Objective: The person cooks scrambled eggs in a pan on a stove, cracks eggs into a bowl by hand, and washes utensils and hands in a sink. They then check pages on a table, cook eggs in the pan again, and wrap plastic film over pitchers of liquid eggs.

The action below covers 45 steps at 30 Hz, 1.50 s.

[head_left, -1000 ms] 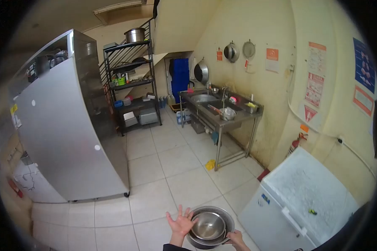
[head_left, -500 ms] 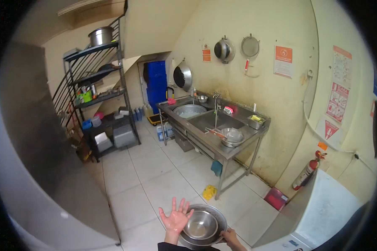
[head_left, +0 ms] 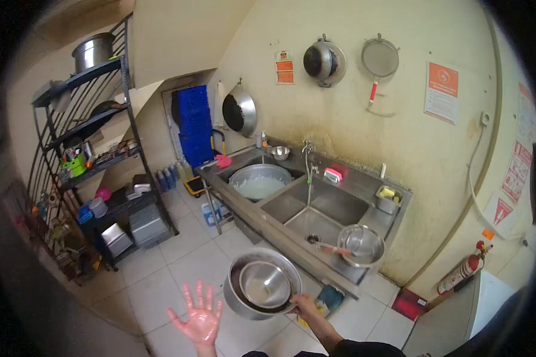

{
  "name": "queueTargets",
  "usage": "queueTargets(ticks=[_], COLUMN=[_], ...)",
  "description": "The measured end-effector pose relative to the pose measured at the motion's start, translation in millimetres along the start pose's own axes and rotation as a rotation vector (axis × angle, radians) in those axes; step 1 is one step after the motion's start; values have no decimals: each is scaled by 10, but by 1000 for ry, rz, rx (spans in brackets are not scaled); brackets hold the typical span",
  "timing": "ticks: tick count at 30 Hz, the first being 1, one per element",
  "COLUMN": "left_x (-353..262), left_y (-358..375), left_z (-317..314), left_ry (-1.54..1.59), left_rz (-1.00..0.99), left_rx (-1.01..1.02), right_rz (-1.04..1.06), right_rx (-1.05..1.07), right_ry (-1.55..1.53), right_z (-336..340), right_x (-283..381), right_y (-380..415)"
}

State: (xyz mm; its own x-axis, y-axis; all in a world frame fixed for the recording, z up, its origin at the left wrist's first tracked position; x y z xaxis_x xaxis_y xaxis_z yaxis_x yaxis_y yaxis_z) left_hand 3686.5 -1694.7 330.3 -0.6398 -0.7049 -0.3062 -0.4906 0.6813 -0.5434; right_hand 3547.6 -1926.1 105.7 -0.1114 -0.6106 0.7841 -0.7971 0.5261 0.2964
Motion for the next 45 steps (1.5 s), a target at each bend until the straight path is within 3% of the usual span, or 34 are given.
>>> queueTargets(ticks=[2, 6, 8, 9, 12, 14, 17, 18, 20, 21, 23, 26, 28, 29, 32, 35, 37, 39, 40, 42, 43, 45], left_x=[-237, -237, -49, 74, 607, 1057, 1640, 1778, 2006, 2083, 2220, 2458, 2673, 2814, 3336, 3934, 4154, 4348, 4408, 4470, 4510, 4607], left_y=[-477, -1601, -2131, -2452, -3300, -3809, -4307, -4460, -4762, -4833, -5102, -5382, -5551, -5637, -5838, -5934, -6028, -6285, -6468, -6747, -6789, -6874], left_z=[298, 1189, 1721, 1907, 2436, 2523, 2841, 3041, 3482, 3709, 4066, 4584, 4799, 4912, 5259, 5596, 5702, 5887, 5969, 6147, 6197, 6404], left_ry=[-87, -133, 338, 353, 409, 129, 212, 249, 250, 230, 205, 299, 317, 326, 459, 587, 630, 448, 450, 223, 232, 169], left_rz=[-88, 15, -55, -40, 147, 383, 591, 647, 686, 734, 777, 842, 902, 954, 1053, 1145, 1197, 1328, 1342, 1382, 1397, 1377], left_rx=[68, 103, -112, -109, -119, 115, 177, 164, 145, 100, 88, -23, -47, -60, -133, -195, -336, -234, -235, -70, -72, -133], right_rz=[23, 261, 330, 344, 375, 441, 457, 476, 248, 224, -110, -109, -181, -180, -152, -812, -1033, -926, -567, -276, -398, -365], right_rx=[-33, -190, -271, -372, -545, -652, -794, -807, -1103, -1107, -1247, -1284, -1352, -1368, -1055, -1005, -730, -405, -150, -13, 193, 183], right_ry=[-6, -71, -95, -66, -45, -44, -81, -80, 240, 236, 595, 385, 438, 428, 731, 575, 426, 318, 295, -311, -340, -74], right_z=[-7, 91, 167, 242, 719, 1025, 1244, 1645, 2637, 2744, 2791, 2795, 4904, 4805, 3995, 3545, 2789, 1828, 1302, -68, -525, -948], right_x=[322, 1023, 1400, 1596, 1771, 1858, 2147, 2044, 1785, 1817, 1960, 1910, 77, 161, 499, 579, 894, 1305, 1514, 2082, 2339, 2980], right_y=[-640, -1598, -1848, -1923, -2240, -2295, -2461, -2722, -3027, -3117, -3305, -3616, -4169, -4148, -4379, -4239, -4366, -4775, -5223, -5680, -5994, -6671])
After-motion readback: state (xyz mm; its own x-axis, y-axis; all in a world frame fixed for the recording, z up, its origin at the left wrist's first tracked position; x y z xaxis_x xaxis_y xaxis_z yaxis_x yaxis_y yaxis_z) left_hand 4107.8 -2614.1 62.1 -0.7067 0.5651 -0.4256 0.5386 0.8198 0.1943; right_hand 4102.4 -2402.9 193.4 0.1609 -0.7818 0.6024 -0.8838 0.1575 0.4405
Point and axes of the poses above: each hand's wrist, its own y-axis away from the middle knuckle, its own z-axis out of the back of the hand, x = y × z, the point moved 10 cm from there along -y, towards the middle knuckle, and after that the axes turned 13 degrees about x, right-handed, at the moved point
